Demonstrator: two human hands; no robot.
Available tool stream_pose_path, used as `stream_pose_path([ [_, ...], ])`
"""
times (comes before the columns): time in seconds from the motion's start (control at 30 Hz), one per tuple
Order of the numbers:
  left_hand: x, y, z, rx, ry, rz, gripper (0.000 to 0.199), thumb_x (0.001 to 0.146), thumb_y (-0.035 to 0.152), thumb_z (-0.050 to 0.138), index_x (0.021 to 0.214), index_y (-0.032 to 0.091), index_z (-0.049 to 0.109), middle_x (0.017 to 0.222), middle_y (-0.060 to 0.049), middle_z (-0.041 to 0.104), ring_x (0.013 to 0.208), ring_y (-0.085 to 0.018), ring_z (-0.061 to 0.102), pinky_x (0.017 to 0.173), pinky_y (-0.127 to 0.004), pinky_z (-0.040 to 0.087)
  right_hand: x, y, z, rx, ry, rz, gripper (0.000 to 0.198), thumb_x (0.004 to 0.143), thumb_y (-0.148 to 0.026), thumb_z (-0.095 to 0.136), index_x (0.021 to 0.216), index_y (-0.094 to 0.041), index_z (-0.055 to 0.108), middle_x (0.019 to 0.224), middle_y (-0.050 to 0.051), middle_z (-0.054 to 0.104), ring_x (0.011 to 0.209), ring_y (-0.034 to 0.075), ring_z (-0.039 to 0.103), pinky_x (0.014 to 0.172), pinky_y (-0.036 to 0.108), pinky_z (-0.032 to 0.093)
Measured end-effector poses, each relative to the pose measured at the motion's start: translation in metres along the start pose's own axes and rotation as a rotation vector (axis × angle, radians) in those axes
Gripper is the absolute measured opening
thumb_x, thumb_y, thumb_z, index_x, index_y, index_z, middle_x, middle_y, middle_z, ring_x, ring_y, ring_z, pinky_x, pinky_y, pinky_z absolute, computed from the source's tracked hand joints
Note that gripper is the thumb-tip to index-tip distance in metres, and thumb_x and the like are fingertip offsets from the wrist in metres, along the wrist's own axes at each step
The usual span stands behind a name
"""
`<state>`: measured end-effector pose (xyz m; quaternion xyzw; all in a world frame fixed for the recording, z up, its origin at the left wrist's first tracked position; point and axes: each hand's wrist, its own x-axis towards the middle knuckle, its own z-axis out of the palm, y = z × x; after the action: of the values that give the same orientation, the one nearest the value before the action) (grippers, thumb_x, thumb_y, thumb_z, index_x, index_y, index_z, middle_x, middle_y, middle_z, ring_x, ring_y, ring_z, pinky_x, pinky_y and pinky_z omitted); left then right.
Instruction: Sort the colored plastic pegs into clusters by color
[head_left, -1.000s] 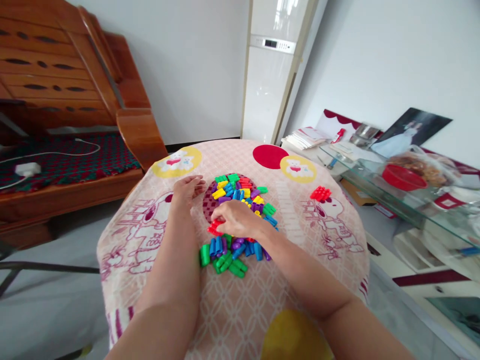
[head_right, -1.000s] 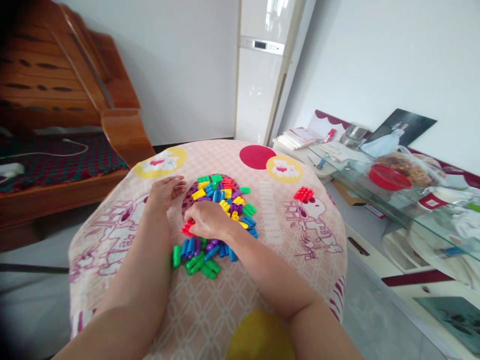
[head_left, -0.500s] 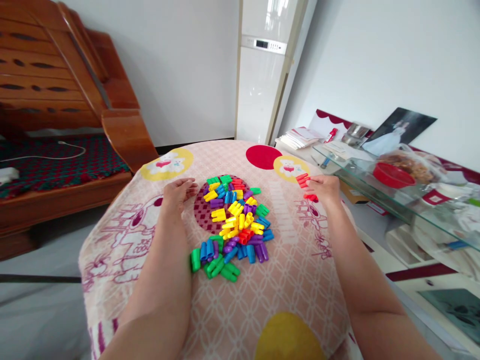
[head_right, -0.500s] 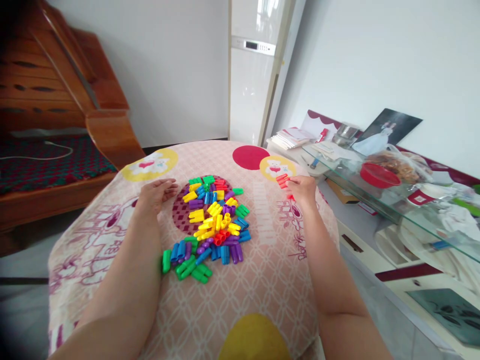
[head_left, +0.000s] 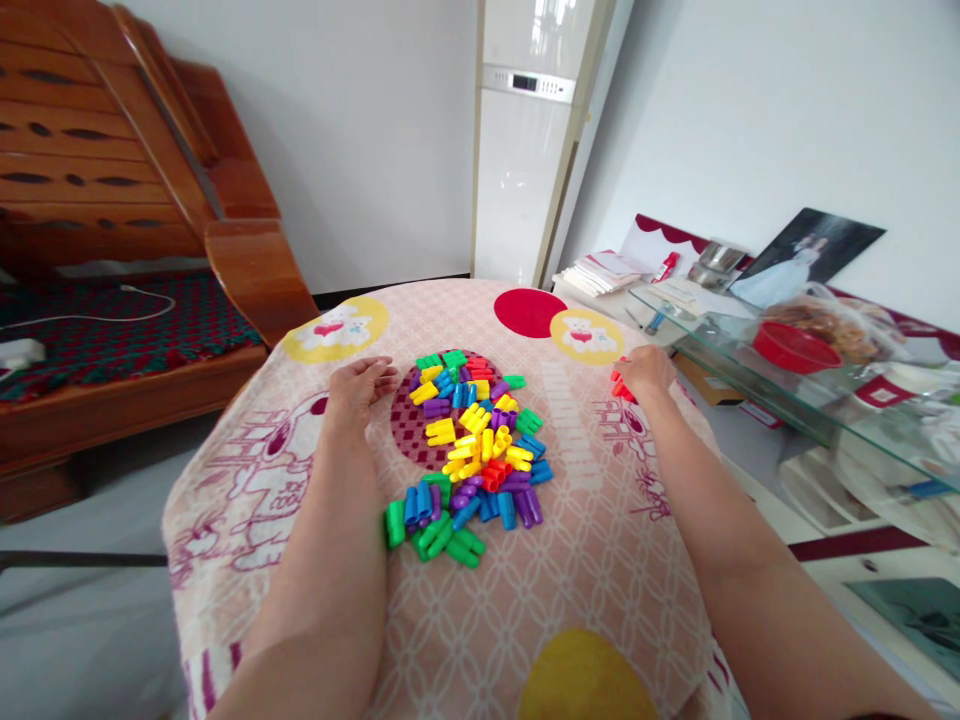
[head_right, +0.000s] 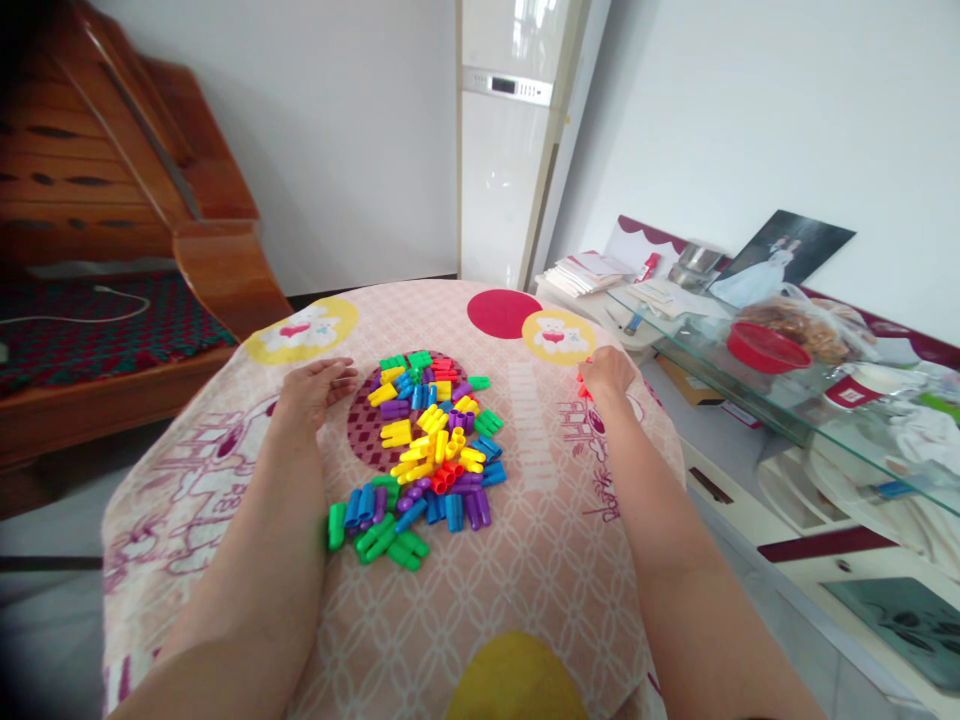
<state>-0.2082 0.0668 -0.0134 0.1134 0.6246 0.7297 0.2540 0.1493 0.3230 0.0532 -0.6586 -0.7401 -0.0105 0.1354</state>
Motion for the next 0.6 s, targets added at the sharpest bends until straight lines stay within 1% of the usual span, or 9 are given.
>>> stream_pose_path([
  [0.1,0.002,-0.001,-0.001,-0.002,-0.007,0.000,0.011,0.076,0.015,0.069,0.086,0.011,0.070,0.069,-0.004,0.069,0.053,-0.008,0.062,0.058,-0.019,0.055,-0.004,-0.002,0.007,-0.080,0.005,-0.040,0.020,0.083,-0.028,0.069,0.093,-0.014,0.079,0.093,0.016,0.076,0.095,0.027,0.072,0.079,0.032,0.054],
  [0.2,0.003,-0.002,-0.001,-0.004,-0.013,0.008,0.009,0.076,0.014,0.068,0.085,0.011,0.070,0.069,-0.003,0.069,0.055,-0.008,0.063,0.058,-0.018,0.054,-0.007,-0.001,0.011,-0.134,-0.003,-0.081,0.025,0.086,-0.029,0.065,0.101,-0.013,0.078,0.102,0.018,0.075,0.100,0.028,0.071,0.080,0.033,0.054],
  [0.33,0.000,-0.001,-0.001,-0.010,-0.014,0.012,0.009,0.077,0.012,0.066,0.085,0.011,0.070,0.068,-0.003,0.068,0.056,-0.008,0.063,0.058,-0.018,0.054,-0.009,0.000,0.011,-0.156,-0.015,-0.093,0.028,0.088,-0.031,0.064,0.106,-0.013,0.076,0.107,0.020,0.074,0.103,0.030,0.070,0.082,0.036,0.053],
  [0.4,-0.001,0.000,0.000,-0.013,-0.011,0.007,0.008,0.079,0.011,0.064,0.085,0.011,0.069,0.068,-0.003,0.068,0.055,-0.008,0.062,0.058,-0.018,0.053,-0.011,-0.002,0.008,-0.139,0.006,-0.094,0.029,0.088,-0.033,0.065,0.107,-0.013,0.075,0.109,0.019,0.074,0.105,0.031,0.070,0.082,0.037,0.052],
  [0.5,-0.002,0.001,0.001,-0.010,-0.003,-0.009,0.007,0.079,0.011,0.063,0.084,0.011,0.069,0.067,-0.003,0.068,0.052,-0.008,0.061,0.057,-0.017,0.052,-0.018,-0.014,0.006,-0.054,0.061,-0.149,0.030,0.091,-0.037,0.063,0.109,-0.016,0.074,0.107,0.016,0.075,0.104,0.030,0.069,0.083,0.036,0.050],
  [0.6,-0.002,0.002,0.002,-0.006,-0.004,-0.010,0.006,0.079,0.011,0.064,0.083,0.011,0.069,0.067,-0.003,0.068,0.052,-0.007,0.061,0.058,-0.018,0.053,-0.033,-0.043,0.009,0.077,0.053,-0.315,0.027,0.095,-0.034,0.055,0.106,-0.019,0.075,0.104,0.012,0.076,0.102,0.026,0.068,0.084,0.032,0.048],
])
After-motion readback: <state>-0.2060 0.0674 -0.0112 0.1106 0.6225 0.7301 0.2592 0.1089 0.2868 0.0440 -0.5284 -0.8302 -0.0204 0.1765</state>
